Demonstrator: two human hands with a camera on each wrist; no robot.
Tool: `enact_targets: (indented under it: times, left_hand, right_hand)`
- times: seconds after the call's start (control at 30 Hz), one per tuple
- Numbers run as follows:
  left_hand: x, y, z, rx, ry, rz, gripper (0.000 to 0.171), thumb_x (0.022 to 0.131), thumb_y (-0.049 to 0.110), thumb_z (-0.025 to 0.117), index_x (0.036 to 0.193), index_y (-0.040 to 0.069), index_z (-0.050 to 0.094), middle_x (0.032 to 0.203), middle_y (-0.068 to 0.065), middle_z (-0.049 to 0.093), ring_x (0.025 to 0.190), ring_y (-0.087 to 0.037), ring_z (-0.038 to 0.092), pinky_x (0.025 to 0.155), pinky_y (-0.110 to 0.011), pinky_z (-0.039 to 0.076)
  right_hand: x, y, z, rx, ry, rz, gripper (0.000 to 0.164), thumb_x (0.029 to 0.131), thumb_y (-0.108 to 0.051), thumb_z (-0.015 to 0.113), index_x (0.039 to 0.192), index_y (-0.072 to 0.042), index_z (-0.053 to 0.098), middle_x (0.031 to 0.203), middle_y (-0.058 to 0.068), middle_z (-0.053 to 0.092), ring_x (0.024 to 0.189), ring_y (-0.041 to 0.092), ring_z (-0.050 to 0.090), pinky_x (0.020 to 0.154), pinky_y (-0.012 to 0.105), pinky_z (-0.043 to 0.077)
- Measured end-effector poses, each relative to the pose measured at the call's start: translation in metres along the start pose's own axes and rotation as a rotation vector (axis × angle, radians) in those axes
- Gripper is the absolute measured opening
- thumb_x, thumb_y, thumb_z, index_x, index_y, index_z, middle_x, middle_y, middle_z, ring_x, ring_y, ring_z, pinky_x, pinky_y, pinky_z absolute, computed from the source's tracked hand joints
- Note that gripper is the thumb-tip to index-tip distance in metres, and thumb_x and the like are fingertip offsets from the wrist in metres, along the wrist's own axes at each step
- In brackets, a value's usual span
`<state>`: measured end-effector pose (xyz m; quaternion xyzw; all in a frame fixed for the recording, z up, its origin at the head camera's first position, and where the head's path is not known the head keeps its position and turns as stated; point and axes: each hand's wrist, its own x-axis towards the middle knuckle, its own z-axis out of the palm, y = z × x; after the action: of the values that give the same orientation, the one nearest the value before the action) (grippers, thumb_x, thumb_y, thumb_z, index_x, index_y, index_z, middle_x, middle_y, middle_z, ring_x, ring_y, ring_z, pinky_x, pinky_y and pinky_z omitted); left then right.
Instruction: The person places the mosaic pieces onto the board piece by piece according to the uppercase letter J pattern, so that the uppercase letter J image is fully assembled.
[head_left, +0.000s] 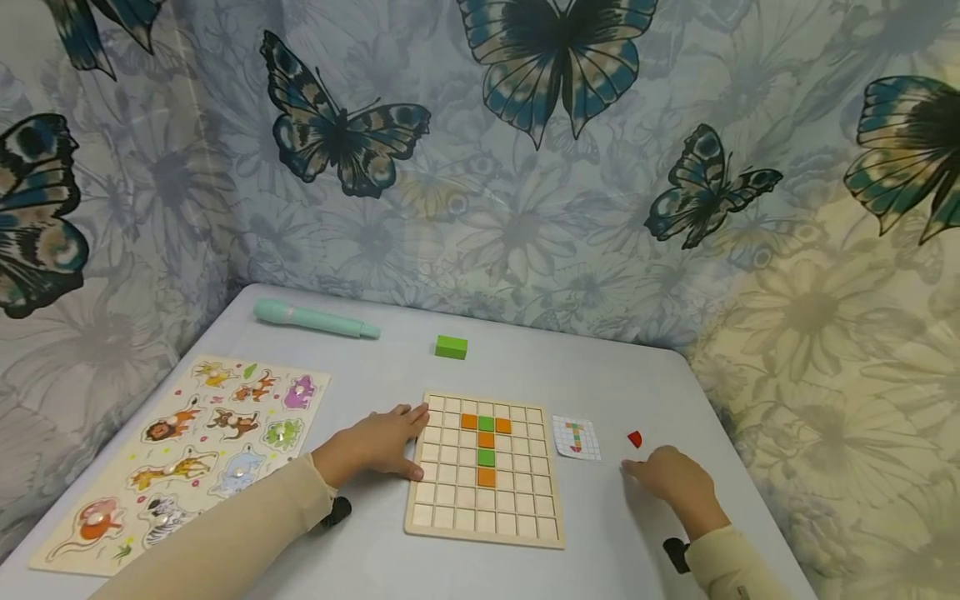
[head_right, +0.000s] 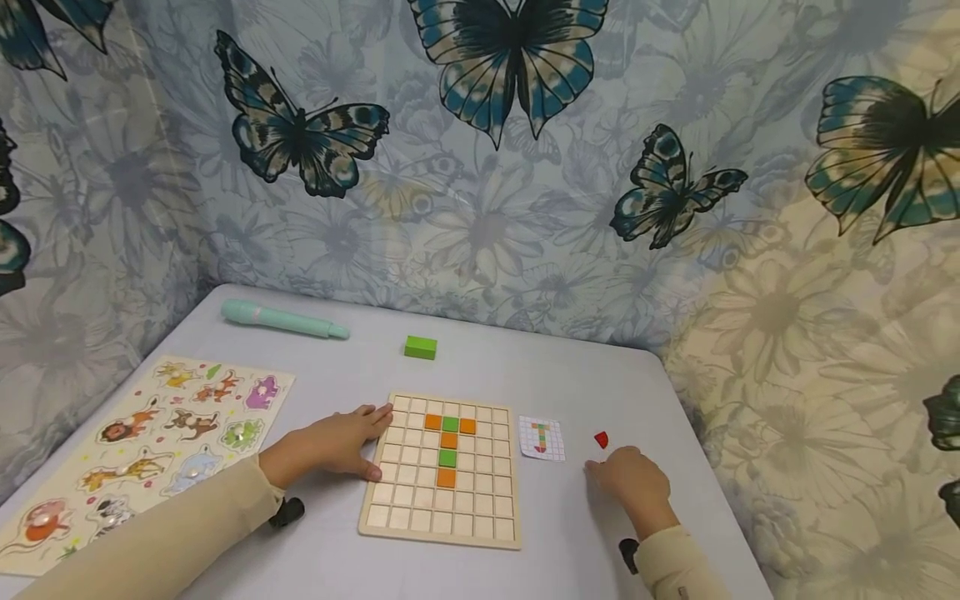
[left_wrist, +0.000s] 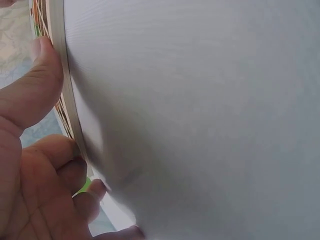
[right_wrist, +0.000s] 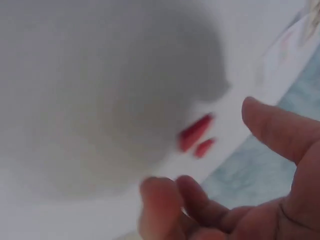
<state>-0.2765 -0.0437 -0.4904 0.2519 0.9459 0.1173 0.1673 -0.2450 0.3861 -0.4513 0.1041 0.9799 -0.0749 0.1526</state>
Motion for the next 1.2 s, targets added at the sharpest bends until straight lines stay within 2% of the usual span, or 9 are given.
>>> enact_targets:
  times: [0.17,0.27,0.37,0.5,0.63,0.77,0.87,0.97,1.2]
  left_hand:
    - [0.001,-0.002,0.001,-0.006,0.001,-0.002,0.098,0.078,0.055,0.075,0.153,0.007,0.033,0.161,-0.004,0.022,0.145,-0.031,0.023,0.106,-0.063,0.03]
    - [0.002,-0.003,0.001,0.012,0.0,0.003,0.098,0.079,0.056,0.073,0.154,0.008,0.032,0.161,-0.003,0.022,0.145,-0.03,0.023,0.106,-0.062,0.03]
    - [0.002,-0.002,0.0,0.006,-0.003,0.008,0.098,0.079,0.056,0.074,0.154,0.008,0.032,0.161,-0.004,0.022,0.145,-0.031,0.022,0.106,-0.062,0.03]
    - [0.0,-0.001,-0.002,-0.01,-0.008,0.002,0.098,0.079,0.053,0.075,0.153,0.007,0.033,0.161,-0.004,0.022,0.145,-0.031,0.022,0.106,-0.062,0.029]
    - [-0.002,0.0,-0.004,-0.011,-0.013,0.001,0.097,0.079,0.052,0.076,0.153,0.007,0.033,0.161,-0.004,0.022,0.145,-0.031,0.022,0.107,-0.062,0.029]
    - [-0.003,0.0,-0.005,-0.023,-0.01,0.005,0.097,0.079,0.051,0.077,0.153,0.007,0.033,0.16,-0.005,0.023,0.145,-0.032,0.022,0.107,-0.063,0.028]
    - [-0.003,0.0,-0.005,-0.019,-0.004,0.004,0.097,0.078,0.052,0.076,0.153,0.007,0.034,0.16,-0.005,0.024,0.144,-0.033,0.023,0.107,-0.062,0.029]
    - [-0.002,-0.001,-0.004,-0.011,0.0,0.007,0.097,0.078,0.054,0.075,0.153,0.008,0.034,0.16,-0.004,0.024,0.145,-0.033,0.023,0.107,-0.06,0.03]
    - [-0.002,0.0,-0.003,-0.017,0.0,0.007,0.097,0.078,0.053,0.076,0.153,0.008,0.034,0.16,-0.004,0.024,0.144,-0.032,0.023,0.107,-0.061,0.03]
  right_hand:
    - [0.012,0.013,0.008,0.008,0.023,-0.013,0.042,0.094,-0.037,0.056,0.086,0.005,0.06,0.072,0.009,0.055,0.063,0.023,0.053,0.054,0.039,0.045]
    - [0.015,0.017,0.012,0.029,0.082,-0.071,0.031,0.092,-0.028,0.058,0.089,0.003,0.06,0.075,0.009,0.057,0.066,0.024,0.051,0.055,0.041,0.044]
    - [0.019,0.018,0.015,0.066,0.124,-0.174,0.011,0.086,-0.009,0.06,0.094,-0.002,0.064,0.081,0.007,0.061,0.07,0.023,0.054,0.059,0.04,0.045]
    - [0.021,0.016,0.018,0.148,0.119,-0.305,0.032,0.077,0.008,0.059,0.102,-0.008,0.072,0.094,0.007,0.066,0.082,0.025,0.059,0.065,0.04,0.048]
    - [0.017,0.014,0.018,0.156,0.126,-0.27,0.024,0.08,-0.007,0.071,0.104,-0.001,0.069,0.094,0.007,0.065,0.082,0.024,0.059,0.067,0.041,0.05]
    - [0.012,0.014,0.017,0.14,0.144,-0.218,0.032,0.08,-0.027,0.08,0.098,-0.002,0.07,0.085,0.003,0.065,0.074,0.019,0.059,0.062,0.038,0.05]
    - [0.01,0.015,0.017,0.151,0.142,-0.223,0.032,0.08,-0.027,0.08,0.101,-0.005,0.073,0.083,0.001,0.065,0.073,0.017,0.058,0.06,0.034,0.049]
    - [0.009,0.016,0.017,0.155,0.152,-0.221,0.039,0.08,-0.028,0.081,0.106,-0.001,0.071,0.085,0.003,0.064,0.076,0.019,0.058,0.063,0.037,0.049]
    - [0.007,0.019,0.018,0.164,0.173,-0.196,0.035,0.079,-0.022,0.081,0.099,0.005,0.071,0.088,0.007,0.066,0.081,0.025,0.06,0.069,0.043,0.053]
